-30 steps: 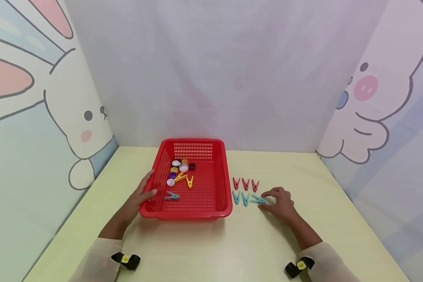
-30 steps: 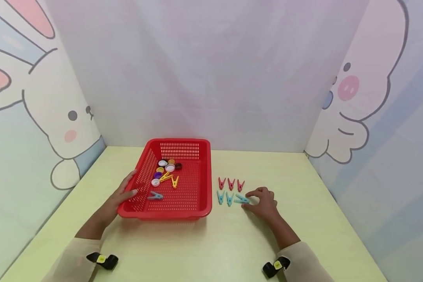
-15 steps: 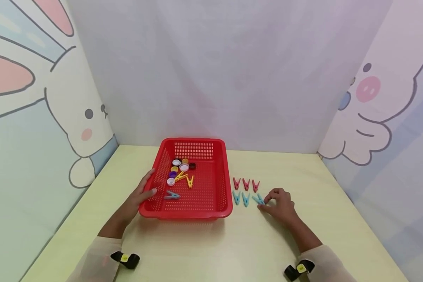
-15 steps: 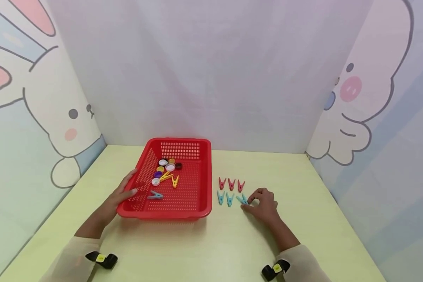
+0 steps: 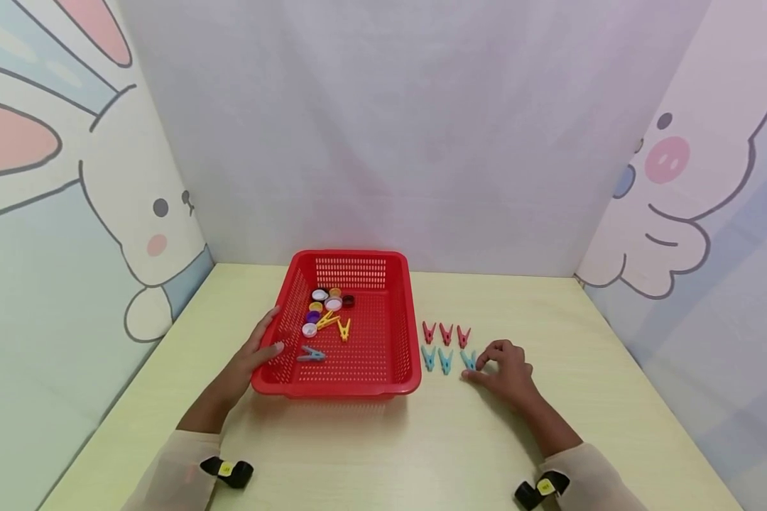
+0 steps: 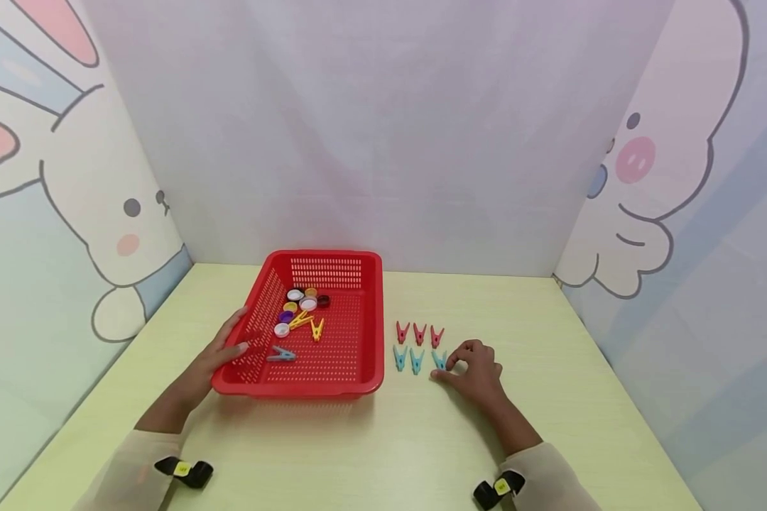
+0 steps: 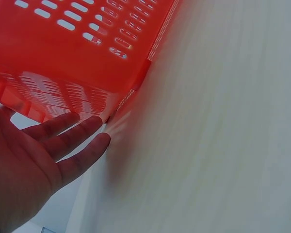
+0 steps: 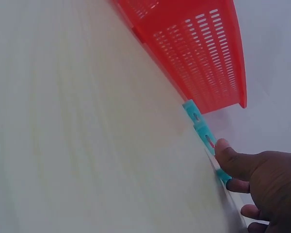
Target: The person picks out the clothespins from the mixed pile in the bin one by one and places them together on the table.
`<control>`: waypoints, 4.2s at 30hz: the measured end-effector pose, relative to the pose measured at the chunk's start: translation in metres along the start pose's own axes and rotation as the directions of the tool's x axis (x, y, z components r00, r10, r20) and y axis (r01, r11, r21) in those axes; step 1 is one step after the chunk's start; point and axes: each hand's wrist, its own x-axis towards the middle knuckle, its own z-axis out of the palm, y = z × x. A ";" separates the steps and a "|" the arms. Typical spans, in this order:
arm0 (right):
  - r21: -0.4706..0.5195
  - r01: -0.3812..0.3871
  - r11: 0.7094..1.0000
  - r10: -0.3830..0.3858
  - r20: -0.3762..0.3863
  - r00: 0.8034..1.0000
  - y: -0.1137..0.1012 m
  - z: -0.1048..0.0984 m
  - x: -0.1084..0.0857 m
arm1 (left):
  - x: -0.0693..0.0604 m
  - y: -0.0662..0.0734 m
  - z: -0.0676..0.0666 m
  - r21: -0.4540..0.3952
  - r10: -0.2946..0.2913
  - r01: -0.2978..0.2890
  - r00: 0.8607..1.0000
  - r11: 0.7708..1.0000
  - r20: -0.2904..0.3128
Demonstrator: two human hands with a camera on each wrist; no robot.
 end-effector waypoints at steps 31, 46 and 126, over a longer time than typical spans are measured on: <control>0.001 0.034 0.999 -0.034 -0.011 0.999 -0.006 0.003 0.000 | 0.000 0.002 0.000 0.006 0.000 0.000 1.000 1.000 -0.003; 0.036 0.018 0.999 -0.018 -0.007 1.000 -0.007 -0.005 0.001 | -0.002 0.001 0.002 -0.001 -0.008 0.008 1.000 1.000 -0.007; 0.356 0.169 0.919 -0.300 0.354 0.886 -0.304 0.045 0.071 | 0.001 -0.004 -0.001 -0.005 0.009 -0.009 1.000 1.000 0.012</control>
